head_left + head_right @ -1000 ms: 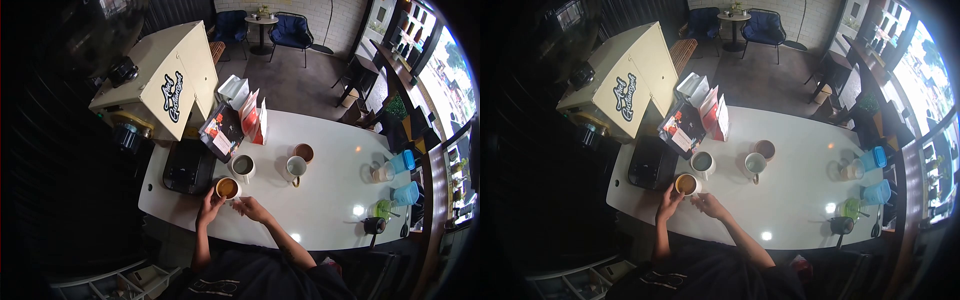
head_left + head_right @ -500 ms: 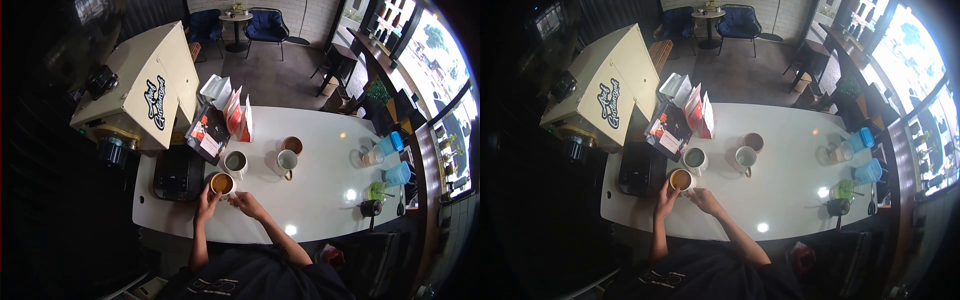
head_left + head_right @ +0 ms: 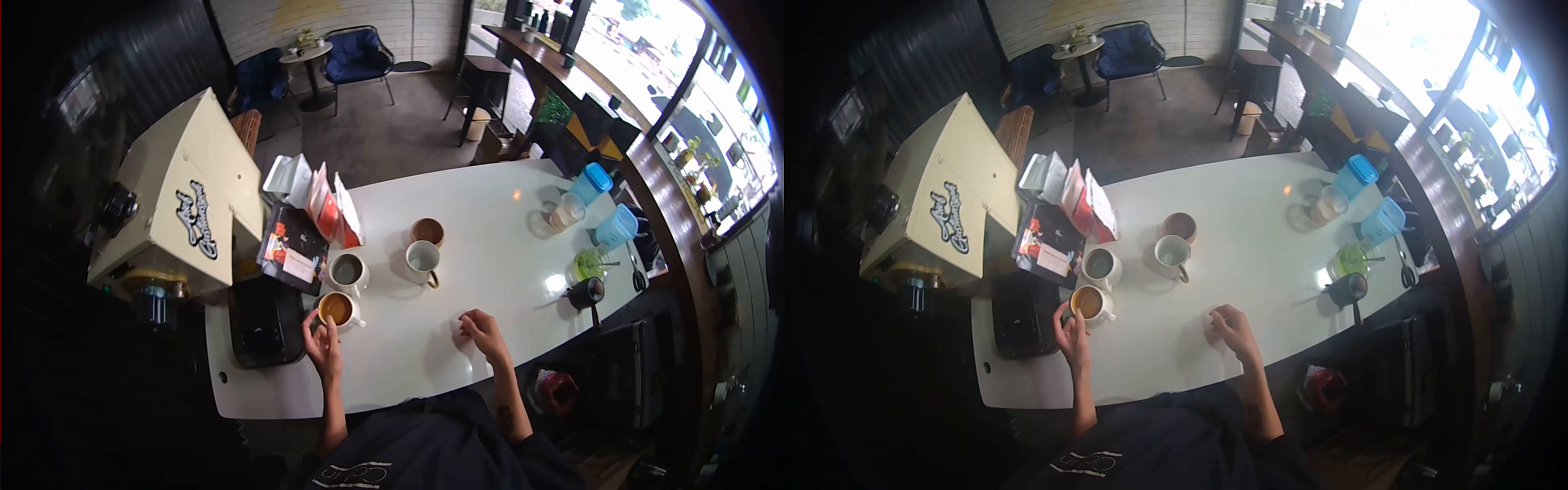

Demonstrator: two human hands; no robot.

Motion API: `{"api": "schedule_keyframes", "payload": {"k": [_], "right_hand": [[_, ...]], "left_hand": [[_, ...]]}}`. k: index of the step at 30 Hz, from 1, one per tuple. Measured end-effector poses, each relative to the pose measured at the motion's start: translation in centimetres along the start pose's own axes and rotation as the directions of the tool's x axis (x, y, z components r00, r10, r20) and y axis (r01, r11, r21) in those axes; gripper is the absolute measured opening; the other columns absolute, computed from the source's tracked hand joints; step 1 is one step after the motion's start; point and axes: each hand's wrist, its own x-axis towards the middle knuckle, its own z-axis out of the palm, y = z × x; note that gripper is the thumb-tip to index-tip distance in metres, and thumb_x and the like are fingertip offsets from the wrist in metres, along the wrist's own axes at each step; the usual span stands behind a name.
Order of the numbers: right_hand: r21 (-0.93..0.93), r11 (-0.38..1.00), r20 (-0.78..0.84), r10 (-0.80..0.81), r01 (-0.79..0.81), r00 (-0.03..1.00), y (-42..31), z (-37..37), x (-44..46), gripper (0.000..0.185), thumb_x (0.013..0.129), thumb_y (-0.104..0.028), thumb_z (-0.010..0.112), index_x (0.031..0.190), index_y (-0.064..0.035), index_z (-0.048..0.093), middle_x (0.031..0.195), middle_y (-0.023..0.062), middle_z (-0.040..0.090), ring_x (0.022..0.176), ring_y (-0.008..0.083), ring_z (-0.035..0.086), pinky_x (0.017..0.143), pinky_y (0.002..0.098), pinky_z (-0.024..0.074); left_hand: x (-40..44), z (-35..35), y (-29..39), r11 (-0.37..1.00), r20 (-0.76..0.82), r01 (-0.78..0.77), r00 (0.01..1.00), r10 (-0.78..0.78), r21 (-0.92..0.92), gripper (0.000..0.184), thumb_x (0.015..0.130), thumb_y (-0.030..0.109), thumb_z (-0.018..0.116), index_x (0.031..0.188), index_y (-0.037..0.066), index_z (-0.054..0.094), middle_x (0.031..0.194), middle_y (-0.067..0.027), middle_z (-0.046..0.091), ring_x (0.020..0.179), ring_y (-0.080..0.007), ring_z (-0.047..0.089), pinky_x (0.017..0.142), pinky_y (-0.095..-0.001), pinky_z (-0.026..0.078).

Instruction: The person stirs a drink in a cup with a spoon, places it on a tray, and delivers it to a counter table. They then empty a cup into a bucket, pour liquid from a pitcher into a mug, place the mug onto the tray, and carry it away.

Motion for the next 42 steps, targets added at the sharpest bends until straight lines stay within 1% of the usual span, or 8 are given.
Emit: {"api": "schedule_keyframes", "payload": {"k": [6, 9, 13, 16, 19, 23, 33, 42], "right_hand": [[0.036, 0.999, -0.250, -0.014, 0.024, 0.968, 3.3, -6.9, -5.6, 0.019, 0.102, -0.010, 0.052, 0.102, 0.0039, 0.064, 0.080, 0.0054, 0.065, 0.072, 0.0113, 0.061, 0.069, 0.0264, 0.0512], [0.097, 0.995, -0.336, 0.035, -0.003, 0.941, 3.9, -8.2, -9.3, 0.017, 0.101, -0.006, 0.050, 0.103, 0.0050, 0.063, 0.080, 0.0079, 0.068, 0.073, 0.0133, 0.065, 0.071, 0.0278, 0.0533], [0.078, 0.997, -0.352, 0.045, -0.018, 0.935, 3.3, -9.2, -13.4, 0.018, 0.101, -0.008, 0.054, 0.104, 0.0060, 0.064, 0.076, 0.0082, 0.066, 0.067, 0.0142, 0.065, 0.065, 0.0285, 0.0523], [0.056, 0.997, -0.420, 0.067, -0.048, 0.905, 2.9, -10.6, -14.9, 0.020, 0.101, -0.011, 0.055, 0.102, 0.0058, 0.065, 0.077, 0.0064, 0.066, 0.065, 0.0128, 0.063, 0.063, 0.0274, 0.0505], [0.091, 0.996, -0.483, 0.039, 0.006, 0.875, 2.3, -12.2, -15.2, 0.021, 0.101, -0.014, 0.056, 0.100, 0.0050, 0.066, 0.076, 0.0046, 0.065, 0.063, 0.0114, 0.062, 0.061, 0.0263, 0.0483], [0.123, 0.991, -0.426, 0.005, 0.053, 0.904, 3.3, -15.7, -14.0, 0.021, 0.101, -0.015, 0.058, 0.101, 0.0040, 0.067, 0.073, 0.0036, 0.064, 0.065, 0.0109, 0.062, 0.062, 0.0245, 0.0460], [-0.037, 0.997, 0.018, -0.063, 0.064, 0.998, 3.8, -25.5, -9.0, 0.023, 0.101, -0.018, 0.057, 0.104, 0.0035, 0.067, 0.071, 0.0029, 0.066, 0.070, 0.0078, 0.058, 0.066, 0.0253, 0.0441], [0.021, 1.000, 0.140, -0.022, 0.019, 0.990, 4.5, -29.2, -9.7, 0.024, 0.101, -0.016, 0.057, 0.106, 0.0056, 0.065, 0.078, 0.0035, 0.068, 0.076, 0.0086, 0.061, 0.072, 0.0248, 0.0484]], "left_hand": [[-1.7, 7.6, 3.9, 0.982, 0.349, 0.037, 0.937, 0.030, -0.184, 0.020, 0.097, 0.008, 0.060, 0.116, 0.002, 0.059, 0.067, 0.0038, 0.047, 0.058, -0.0046, 0.047, 0.059, -0.0198, 0.044], [-2.4, 12.2, 3.3, 0.975, 0.735, 0.185, 0.676, -0.038, -0.120, 0.047, 0.098, 0.010, 0.060, 0.140, 0.003, 0.042, 0.077, -0.0032, 0.059, 0.068, -0.0079, 0.060, 0.064, -0.0234, 0.049], [-4.1, 18.0, 1.8, 0.963, 0.906, 0.271, 0.404, -0.128, 0.016, 0.076, 0.099, 0.011, 0.059, 0.156, 0.004, 0.010, 0.101, -0.0121, 0.063, 0.078, -0.0149, 0.067, 0.075, -0.0287, 0.055], [-4.6, 21.6, -3.0, 0.958, 0.854, 0.285, 0.492, -0.169, 0.026, 0.100, 0.098, 0.012, 0.062, 0.156, 0.016, -0.020, 0.125, -0.0214, 0.054, 0.081, -0.0175, 0.070, 0.069, -0.0269, 0.056], [-4.2, 23.9, -4.8, 0.970, 0.661, 0.242, 0.728, -0.183, 0.003, 0.102, 0.097, 0.011, 0.062, 0.156, 0.017, -0.021, 0.126, -0.0230, 0.053, 0.081, -0.0182, 0.070, 0.067, -0.0262, 0.055], [-3.4, 25.1, -5.4, 0.971, 0.510, 0.238, 0.834, -0.209, 0.009, 0.103, 0.097, 0.009, 0.061, 0.156, 0.020, -0.022, 0.132, -0.0259, 0.049, 0.079, -0.0178, 0.070, 0.069, -0.0281, 0.058], [-1.6, 28.7, -6.6, 0.910, 0.264, 0.407, 0.889, -0.375, -0.077, 0.083, 0.097, 0.010, 0.061, 0.156, 0.017, 0.003, 0.121, -0.0200, 0.055, 0.077, -0.0210, 0.069, 0.071, -0.0326, 0.060], [-3.0, 31.9, -6.4, 0.847, 0.229, 0.525, 0.837, -0.497, -0.083, 0.045, 0.096, 0.014, 0.060, 0.133, 0.021, 0.034, 0.096, -0.0099, 0.060, 0.073, -0.0172, 0.065, 0.062, -0.0285, 0.056]]}}
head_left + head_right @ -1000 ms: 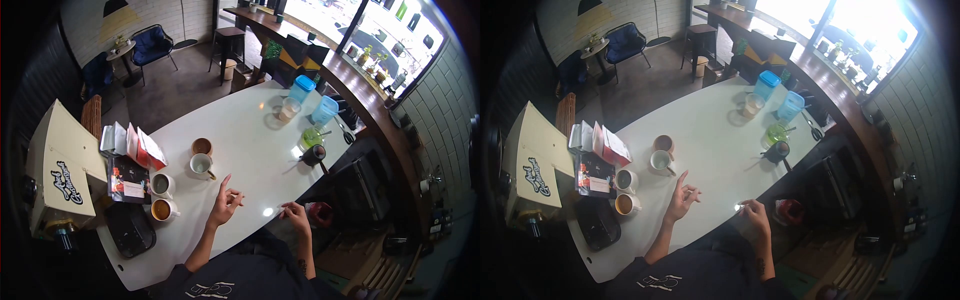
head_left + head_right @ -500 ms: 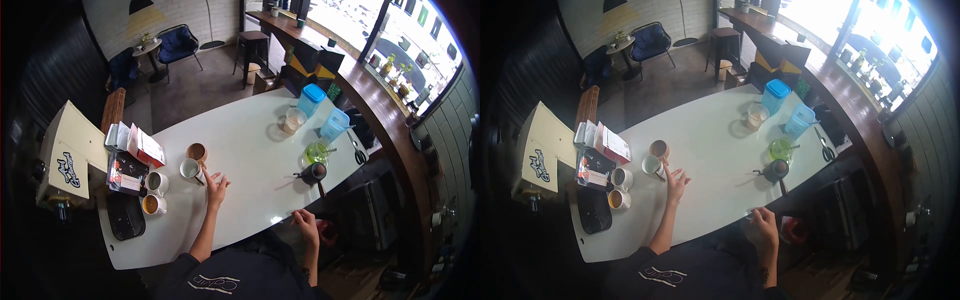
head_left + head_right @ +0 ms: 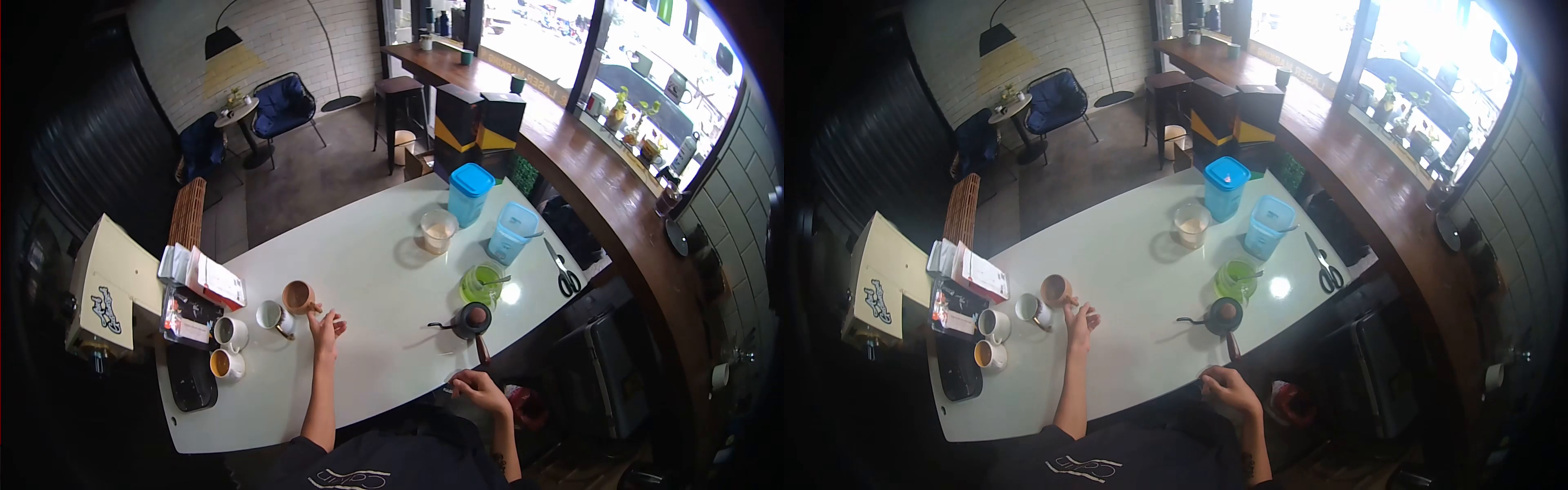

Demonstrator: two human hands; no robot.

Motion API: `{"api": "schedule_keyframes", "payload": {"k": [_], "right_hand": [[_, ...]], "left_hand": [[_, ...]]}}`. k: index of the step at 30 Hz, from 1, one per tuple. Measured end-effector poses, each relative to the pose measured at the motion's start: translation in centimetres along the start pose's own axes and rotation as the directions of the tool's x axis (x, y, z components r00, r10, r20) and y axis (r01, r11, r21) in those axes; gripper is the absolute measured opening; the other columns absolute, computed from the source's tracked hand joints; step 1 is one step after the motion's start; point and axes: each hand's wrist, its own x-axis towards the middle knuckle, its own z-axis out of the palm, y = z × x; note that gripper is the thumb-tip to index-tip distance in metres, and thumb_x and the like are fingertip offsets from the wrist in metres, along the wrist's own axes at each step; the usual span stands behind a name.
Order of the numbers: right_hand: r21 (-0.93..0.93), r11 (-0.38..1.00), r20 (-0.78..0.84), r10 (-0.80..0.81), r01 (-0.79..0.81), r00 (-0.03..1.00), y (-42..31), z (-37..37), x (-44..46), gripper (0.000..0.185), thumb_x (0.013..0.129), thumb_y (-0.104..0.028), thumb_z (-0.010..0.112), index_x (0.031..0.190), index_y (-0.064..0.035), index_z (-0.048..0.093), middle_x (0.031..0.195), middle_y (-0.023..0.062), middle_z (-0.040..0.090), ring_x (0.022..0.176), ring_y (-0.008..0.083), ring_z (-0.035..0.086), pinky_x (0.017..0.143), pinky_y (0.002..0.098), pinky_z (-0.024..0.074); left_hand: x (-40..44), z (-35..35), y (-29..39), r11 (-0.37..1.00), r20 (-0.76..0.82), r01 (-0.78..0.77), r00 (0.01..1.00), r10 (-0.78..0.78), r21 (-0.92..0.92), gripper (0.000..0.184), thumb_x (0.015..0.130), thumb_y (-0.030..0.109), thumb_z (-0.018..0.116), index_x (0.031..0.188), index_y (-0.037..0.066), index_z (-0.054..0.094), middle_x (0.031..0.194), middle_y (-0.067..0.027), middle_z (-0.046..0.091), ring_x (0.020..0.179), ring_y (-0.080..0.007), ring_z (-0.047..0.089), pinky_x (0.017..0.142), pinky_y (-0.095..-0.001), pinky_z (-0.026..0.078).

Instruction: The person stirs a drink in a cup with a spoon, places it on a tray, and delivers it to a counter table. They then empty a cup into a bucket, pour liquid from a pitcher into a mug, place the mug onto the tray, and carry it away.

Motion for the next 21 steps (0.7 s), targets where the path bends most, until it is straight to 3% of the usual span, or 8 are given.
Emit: {"api": "schedule_keyframes", "payload": {"k": [6, 13, 15, 21], "right_hand": [[0.102, 0.994, 0.006, 0.030, -0.030, 1.000, 1.9, -0.1, -0.5, 0.024, 0.101, -0.015, 0.058, 0.107, 0.0065, 0.064, 0.081, 0.0047, 0.068, 0.078, 0.0098, 0.063, 0.072, 0.0247, 0.0496], [0.093, 0.995, 0.034, 0.036, -0.039, 0.999, 1.5, 0.2, 0.5, 0.024, 0.101, -0.016, 0.058, 0.106, 0.0070, 0.064, 0.081, 0.0047, 0.068, 0.077, 0.0092, 0.063, 0.071, 0.0240, 0.0492], [0.110, 0.992, 0.065, 0.046, -0.053, 0.997, 1.6, 0.4, 0.9, 0.024, 0.101, -0.016, 0.058, 0.106, 0.0072, 0.063, 0.080, 0.0046, 0.068, 0.076, 0.0087, 0.063, 0.072, 0.0239, 0.0491], [0.065, 0.998, 0.067, 0.000, -0.004, 0.998, 1.4, 1.1, 2.2, 0.023, 0.102, -0.015, 0.057, 0.105, 0.0060, 0.065, 0.079, 0.0044, 0.067, 0.076, 0.0095, 0.062, 0.072, 0.0251, 0.0498]], "left_hand": [[-7.5, 2.5, -3.0, 0.992, 0.184, 0.126, 0.975, -0.127, 0.019, 0.040, 0.098, 0.019, 0.061, 0.130, 0.022, 0.037, 0.093, -0.0074, 0.060, 0.069, -0.0174, 0.066, 0.061, -0.0285, 0.056], [-12.4, 1.4, -4.8, 0.980, 0.215, 0.161, 0.959, -0.183, 0.115, 0.033, 0.100, 0.026, 0.060, 0.126, 0.020, 0.041, 0.088, -0.0053, 0.062, 0.067, -0.0162, 0.067, 0.059, -0.0281, 0.056], [-12.5, 0.7, -4.2, 0.968, 0.247, 0.222, 0.937, -0.245, 0.119, 0.028, 0.101, 0.031, 0.060, 0.120, 0.016, 0.046, 0.084, -0.0038, 0.062, 0.066, -0.0152, 0.067, 0.058, -0.0279, 0.056], [-13.1, -1.5, -2.9, 0.949, 0.259, 0.178, 0.934, -0.246, 0.259, 0.033, 0.101, 0.045, 0.055, 0.100, 0.012, 0.056, 0.077, -0.0005, 0.060, 0.064, -0.0118, 0.066, 0.057, -0.0260, 0.055]]}}
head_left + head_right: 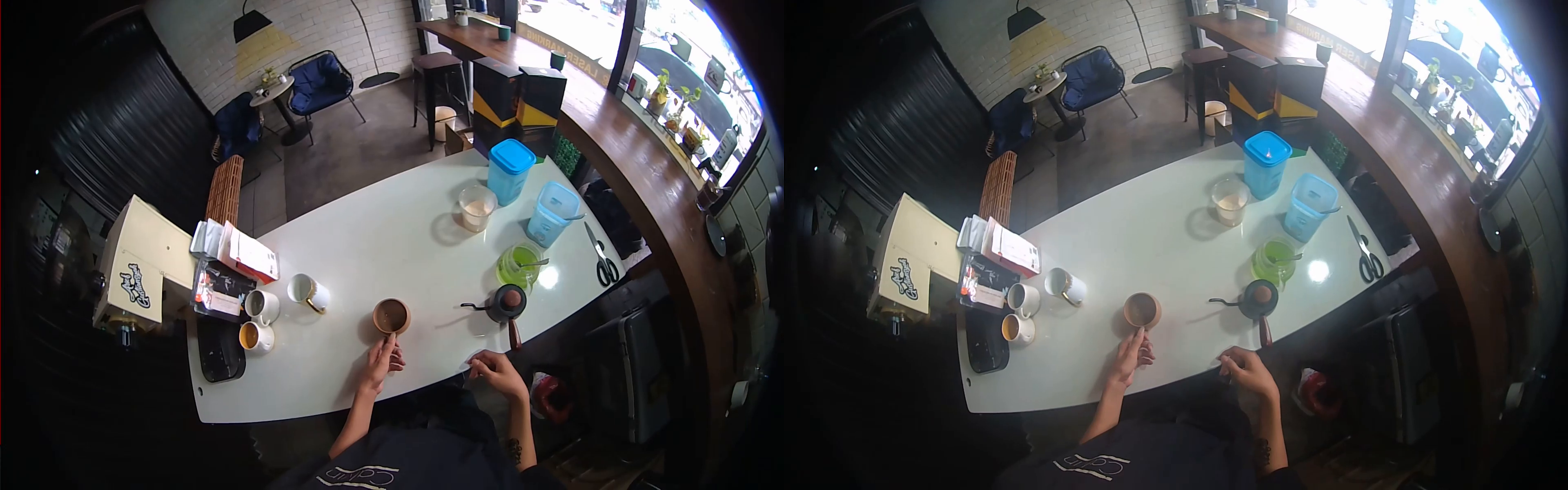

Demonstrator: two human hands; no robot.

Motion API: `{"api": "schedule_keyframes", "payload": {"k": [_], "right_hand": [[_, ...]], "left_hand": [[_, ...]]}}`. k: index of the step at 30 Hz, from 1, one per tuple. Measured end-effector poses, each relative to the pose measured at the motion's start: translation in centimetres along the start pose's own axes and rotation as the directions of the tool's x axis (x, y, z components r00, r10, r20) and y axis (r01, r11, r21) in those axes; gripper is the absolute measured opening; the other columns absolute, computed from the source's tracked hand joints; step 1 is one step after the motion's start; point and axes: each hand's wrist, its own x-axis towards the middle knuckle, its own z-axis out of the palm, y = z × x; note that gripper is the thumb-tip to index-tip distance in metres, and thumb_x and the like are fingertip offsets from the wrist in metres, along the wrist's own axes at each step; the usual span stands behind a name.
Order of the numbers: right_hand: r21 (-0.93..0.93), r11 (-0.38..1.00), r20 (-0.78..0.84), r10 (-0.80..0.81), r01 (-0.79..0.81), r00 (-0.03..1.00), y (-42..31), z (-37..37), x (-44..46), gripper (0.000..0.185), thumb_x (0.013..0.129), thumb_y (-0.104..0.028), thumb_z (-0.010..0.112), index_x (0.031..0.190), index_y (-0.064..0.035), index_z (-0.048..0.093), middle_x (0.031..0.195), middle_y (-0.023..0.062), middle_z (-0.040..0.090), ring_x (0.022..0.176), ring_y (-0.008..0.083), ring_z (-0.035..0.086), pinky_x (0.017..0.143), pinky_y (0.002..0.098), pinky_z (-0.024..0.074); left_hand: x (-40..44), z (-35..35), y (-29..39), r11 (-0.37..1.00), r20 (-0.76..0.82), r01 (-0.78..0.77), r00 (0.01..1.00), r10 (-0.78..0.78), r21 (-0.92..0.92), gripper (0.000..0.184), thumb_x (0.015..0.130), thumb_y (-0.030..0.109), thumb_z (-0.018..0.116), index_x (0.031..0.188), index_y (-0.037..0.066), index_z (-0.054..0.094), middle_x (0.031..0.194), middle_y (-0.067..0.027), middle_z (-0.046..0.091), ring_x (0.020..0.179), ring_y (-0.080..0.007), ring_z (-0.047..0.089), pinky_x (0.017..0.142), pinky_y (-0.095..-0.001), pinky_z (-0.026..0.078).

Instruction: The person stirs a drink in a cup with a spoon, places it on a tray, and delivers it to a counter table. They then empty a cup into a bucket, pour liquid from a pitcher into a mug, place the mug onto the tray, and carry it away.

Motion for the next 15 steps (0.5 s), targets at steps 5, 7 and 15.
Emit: {"api": "schedule_keyframes", "payload": {"k": [5, 7, 15], "right_hand": [[-0.006, 1.000, -0.078, -0.021, 0.021, 0.997, -1.0, 1.6, 0.0, 0.023, 0.099, -0.014, 0.056, 0.100, 0.0064, 0.065, 0.077, 0.0073, 0.067, 0.072, 0.0140, 0.063, 0.068, 0.0281, 0.0511], [-0.002, 1.000, -0.130, -0.014, 0.014, 0.991, -1.0, 2.8, -0.4, 0.023, 0.099, -0.014, 0.056, 0.100, 0.0070, 0.065, 0.077, 0.0079, 0.067, 0.072, 0.0144, 0.064, 0.068, 0.0282, 0.0513], [0.088, 0.996, -0.349, 0.016, 0.015, 0.937, 0.4, 8.3, -3.5, 0.024, 0.101, -0.016, 0.057, 0.097, 0.0058, 0.067, 0.075, 0.0058, 0.068, 0.074, 0.0120, 0.063, 0.071, 0.0266, 0.0494]], "left_hand": [[-1.3, -1.4, 0.1, 0.996, 0.038, 0.034, 0.999, -0.037, 0.077, 0.048, 0.099, 0.058, 0.051, 0.090, 0.011, 0.058, 0.079, -0.0001, 0.059, 0.068, -0.0110, 0.066, 0.059, -0.0252, 0.054], [-2.3, -2.1, 1.1, 0.992, 0.060, 0.082, 0.994, -0.087, 0.092, 0.049, 0.100, 0.058, 0.050, 0.088, 0.011, 0.057, 0.081, -0.0007, 0.060, 0.069, -0.0114, 0.067, 0.061, -0.0257, 0.055], [-0.9, -5.0, 1.8, 0.988, 0.258, 0.072, 0.960, -0.105, 0.135, 0.048, 0.103, 0.054, 0.045, 0.084, 0.011, 0.053, 0.084, -0.0026, 0.062, 0.072, -0.0119, 0.065, 0.065, -0.0268, 0.055]]}}
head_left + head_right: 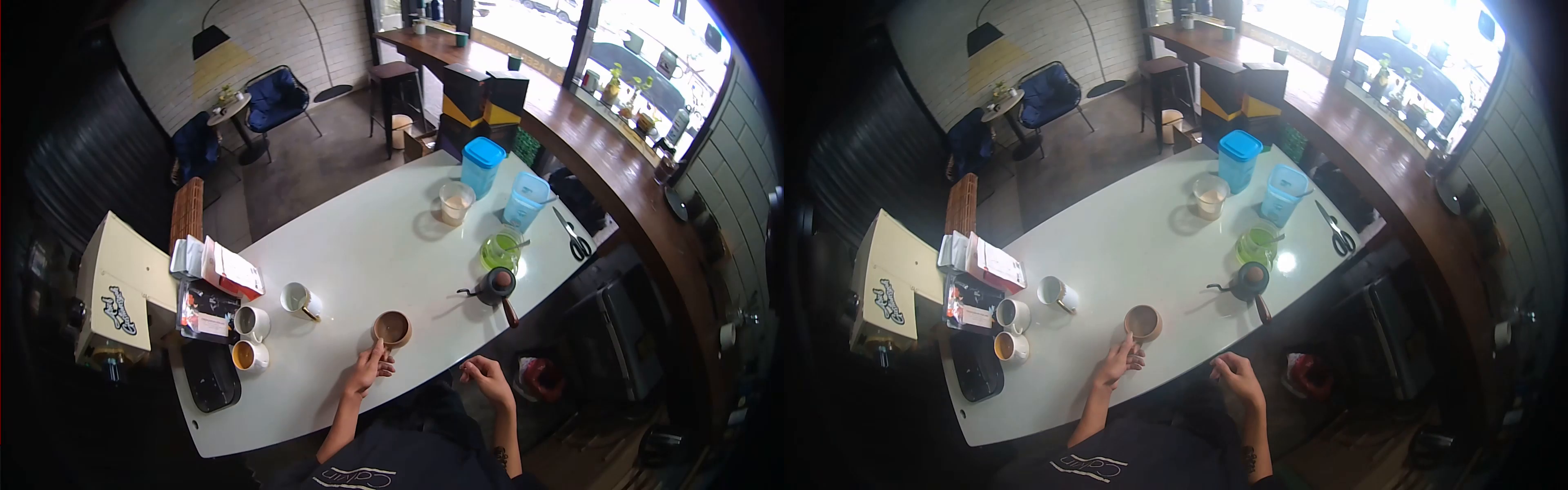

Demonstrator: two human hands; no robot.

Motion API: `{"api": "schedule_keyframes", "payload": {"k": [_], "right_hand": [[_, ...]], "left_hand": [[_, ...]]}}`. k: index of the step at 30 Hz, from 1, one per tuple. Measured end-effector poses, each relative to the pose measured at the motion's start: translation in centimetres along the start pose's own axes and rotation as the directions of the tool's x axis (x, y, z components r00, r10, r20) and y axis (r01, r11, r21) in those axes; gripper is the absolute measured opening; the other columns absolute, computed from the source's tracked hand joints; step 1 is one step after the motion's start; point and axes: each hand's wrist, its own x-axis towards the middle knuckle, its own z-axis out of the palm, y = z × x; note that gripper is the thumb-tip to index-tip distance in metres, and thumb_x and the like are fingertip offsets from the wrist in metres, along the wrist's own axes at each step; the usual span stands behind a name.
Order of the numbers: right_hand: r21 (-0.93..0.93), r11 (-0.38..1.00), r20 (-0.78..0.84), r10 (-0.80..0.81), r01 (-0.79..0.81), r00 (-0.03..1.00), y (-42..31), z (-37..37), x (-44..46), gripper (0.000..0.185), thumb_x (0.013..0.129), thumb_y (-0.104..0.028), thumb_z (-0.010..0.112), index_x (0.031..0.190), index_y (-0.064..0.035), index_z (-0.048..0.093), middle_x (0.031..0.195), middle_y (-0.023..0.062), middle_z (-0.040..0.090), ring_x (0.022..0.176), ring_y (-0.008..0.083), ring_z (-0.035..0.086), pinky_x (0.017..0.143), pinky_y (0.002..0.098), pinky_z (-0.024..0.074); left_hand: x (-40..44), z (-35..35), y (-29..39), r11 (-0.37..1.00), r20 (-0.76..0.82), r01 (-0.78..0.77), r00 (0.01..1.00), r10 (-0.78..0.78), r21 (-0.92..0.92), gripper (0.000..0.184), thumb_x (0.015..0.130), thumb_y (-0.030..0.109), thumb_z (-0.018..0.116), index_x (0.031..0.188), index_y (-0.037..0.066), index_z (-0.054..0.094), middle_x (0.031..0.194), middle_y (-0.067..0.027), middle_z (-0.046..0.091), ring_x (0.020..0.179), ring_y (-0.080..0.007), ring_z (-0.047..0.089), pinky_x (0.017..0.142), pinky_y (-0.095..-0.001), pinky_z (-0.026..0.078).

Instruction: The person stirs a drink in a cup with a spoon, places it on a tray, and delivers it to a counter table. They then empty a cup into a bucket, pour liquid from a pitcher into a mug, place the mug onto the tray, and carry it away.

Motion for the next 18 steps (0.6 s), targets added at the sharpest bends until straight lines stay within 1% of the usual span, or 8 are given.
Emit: {"api": "schedule_keyframes", "payload": {"k": [1, 3, 9, 11, 12, 13, 16, 18], "right_hand": [[-0.008, 1.000, -0.032, 0.016, -0.016, 0.999, 0.3, 0.4, -0.8, 0.024, 0.101, -0.016, 0.057, 0.097, 0.0056, 0.067, 0.076, 0.0057, 0.068, 0.074, 0.0119, 0.063, 0.071, 0.0266, 0.0495], [0.000, 0.998, -0.098, 0.059, -0.059, 0.993, 0.8, 1.4, -2.7, 0.024, 0.101, -0.017, 0.058, 0.097, 0.0049, 0.067, 0.077, 0.0054, 0.068, 0.075, 0.0116, 0.063, 0.072, 0.0261, 0.0495], [0.172, 0.985, -0.286, 0.067, -0.018, 0.956, 2.4, 2.4, -6.8, 0.022, 0.102, -0.016, 0.057, 0.099, 0.0029, 0.067, 0.079, 0.0048, 0.068, 0.075, 0.0111, 0.064, 0.071, 0.0261, 0.0506], [0.200, 0.980, -0.323, 0.074, -0.008, 0.944, 3.0, 2.1, -7.8, 0.021, 0.103, -0.015, 0.056, 0.099, 0.0024, 0.067, 0.080, 0.0046, 0.068, 0.076, 0.0108, 0.063, 0.072, 0.0258, 0.0506], [0.199, 0.980, -0.344, 0.090, -0.021, 0.935, 2.8, 2.0, -8.4, 0.021, 0.103, -0.015, 0.056, 0.099, 0.0023, 0.067, 0.080, 0.0046, 0.068, 0.075, 0.0107, 0.063, 0.072, 0.0256, 0.0505], [0.202, 0.979, -0.367, 0.107, -0.034, 0.924, 2.6, 1.9, -9.0, 0.021, 0.103, -0.015, 0.056, 0.099, 0.0022, 0.067, 0.080, 0.0046, 0.068, 0.075, 0.0106, 0.063, 0.073, 0.0254, 0.0504], [0.179, 0.983, -0.470, 0.057, 0.032, 0.881, 2.3, 1.0, -10.8, 0.021, 0.103, -0.015, 0.056, 0.098, 0.0019, 0.067, 0.079, 0.0043, 0.068, 0.075, 0.0103, 0.063, 0.073, 0.0254, 0.0503], [0.201, 0.977, -0.531, 0.045, 0.074, 0.846, 2.5, 0.2, -12.4, 0.020, 0.102, -0.015, 0.056, 0.098, 0.0018, 0.067, 0.079, 0.0043, 0.068, 0.075, 0.0104, 0.063, 0.073, 0.0256, 0.0504]], "left_hand": [[0.0, -0.3, -0.3, 1.000, 0.023, 0.012, 1.000, -0.012, 0.004, 0.048, 0.103, 0.054, 0.045, 0.084, 0.011, 0.053, 0.084, -0.0026, 0.062, 0.072, -0.0119, 0.065, 0.065, -0.0268, 0.055], [0.1, -0.7, -1.2, 0.997, 0.011, -0.078, 0.997, 0.079, -0.024, 0.046, 0.104, 0.051, 0.046, 0.083, 0.011, 0.053, 0.081, -0.0015, 0.059, 0.072, -0.0113, 0.065, 0.065, -0.0268, 0.055], [-0.8, -1.1, -1.6, 0.993, 0.240, -0.121, 0.963, 0.120, -0.010, 0.043, 0.105, 0.045, 0.046, 0.087, 0.007, 0.057, 0.077, 0.0015, 0.053, 0.066, -0.0103, 0.056, 0.061, -0.0268, 0.048], [-1.8, -0.8, -0.5, 0.991, 0.432, -0.133, 0.895, 0.114, 0.015, 0.045, 0.106, 0.045, 0.045, 0.095, 0.004, 0.061, 0.080, 0.0000, 0.055, 0.068, -0.0103, 0.055, 0.063, -0.0266, 0.048], [-2.3, -0.2, 0.0, 0.989, 0.471, -0.143, 0.876, 0.106, 0.042, 0.046, 0.106, 0.044, 0.045, 0.101, 0.001, 0.063, 0.083, -0.0012, 0.056, 0.069, -0.0102, 0.054, 0.064, -0.0264, 0.047], [-2.3, 0.4, 0.1, 0.988, 0.489, -0.147, 0.866, 0.103, 0.052, 0.046, 0.106, 0.044, 0.045, 0.101, 0.001, 0.063, 0.083, -0.0012, 0.056, 0.069, -0.0102, 0.054, 0.064, -0.0264, 0.047], [-2.4, 3.3, 0.7, 0.994, 0.673, -0.092, 0.739, 0.033, 0.052, 0.045, 0.106, 0.042, 0.046, 0.098, 0.000, 0.061, 0.080, -0.0001, 0.053, 0.071, -0.0099, 0.053, 0.063, -0.0259, 0.047], [-2.0, 5.8, 0.3, 0.992, 0.726, -0.079, 0.688, -0.016, 0.096, 0.044, 0.106, 0.042, 0.047, 0.096, 0.001, 0.060, 0.079, 0.0001, 0.053, 0.070, -0.0096, 0.053, 0.063, -0.0256, 0.047]]}}
